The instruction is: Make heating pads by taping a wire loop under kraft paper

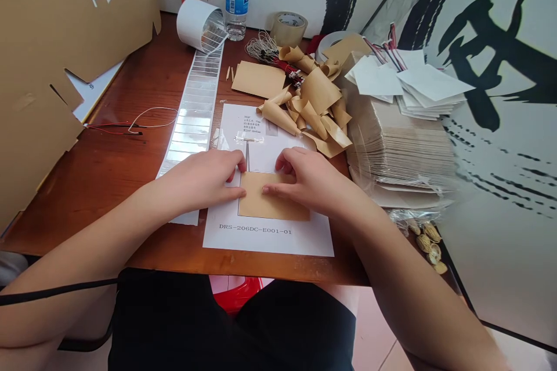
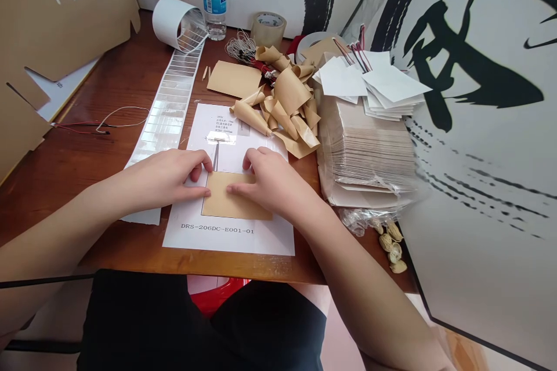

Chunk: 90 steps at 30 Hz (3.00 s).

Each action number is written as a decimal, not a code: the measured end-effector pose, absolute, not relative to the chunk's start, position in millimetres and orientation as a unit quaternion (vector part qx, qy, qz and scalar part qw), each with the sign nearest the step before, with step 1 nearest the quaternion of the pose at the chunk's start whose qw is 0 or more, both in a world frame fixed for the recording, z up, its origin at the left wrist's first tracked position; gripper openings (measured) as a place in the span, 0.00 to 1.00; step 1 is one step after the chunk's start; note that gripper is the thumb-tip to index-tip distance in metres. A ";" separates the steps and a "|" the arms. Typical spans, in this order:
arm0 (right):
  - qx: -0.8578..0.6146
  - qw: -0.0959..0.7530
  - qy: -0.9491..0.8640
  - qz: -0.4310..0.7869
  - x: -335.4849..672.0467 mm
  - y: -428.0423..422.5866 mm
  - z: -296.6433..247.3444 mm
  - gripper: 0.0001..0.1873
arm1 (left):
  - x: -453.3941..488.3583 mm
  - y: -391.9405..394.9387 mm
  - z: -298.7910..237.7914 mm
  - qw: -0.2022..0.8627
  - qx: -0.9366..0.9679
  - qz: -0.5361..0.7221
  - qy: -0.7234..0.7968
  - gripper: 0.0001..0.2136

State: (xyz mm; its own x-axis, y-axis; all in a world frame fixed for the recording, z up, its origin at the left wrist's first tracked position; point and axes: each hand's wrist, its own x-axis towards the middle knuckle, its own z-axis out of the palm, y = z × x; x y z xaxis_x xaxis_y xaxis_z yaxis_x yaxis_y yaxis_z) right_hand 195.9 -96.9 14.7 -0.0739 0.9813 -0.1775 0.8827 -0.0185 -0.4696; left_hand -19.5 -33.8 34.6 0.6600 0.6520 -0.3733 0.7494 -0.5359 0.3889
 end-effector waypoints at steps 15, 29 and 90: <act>-0.669 0.044 -0.521 0.528 218.7 -95.1 40.2 0.22 | -22.3 -30.5 34.8 0.274 0.869 -0.098 0.399 0.18; -0.589 0.186 -0.455 0.641 215.3 -94.4 27.1 0.11 | -23.5 -30.6 33.3 0.267 0.881 -0.097 0.378 0.25; -0.468 0.170 -0.814 0.299 151.0 -122.4 5.0 0.11 | -24.9 -20.8 27.1 0.191 0.940 -0.076 0.274 0.18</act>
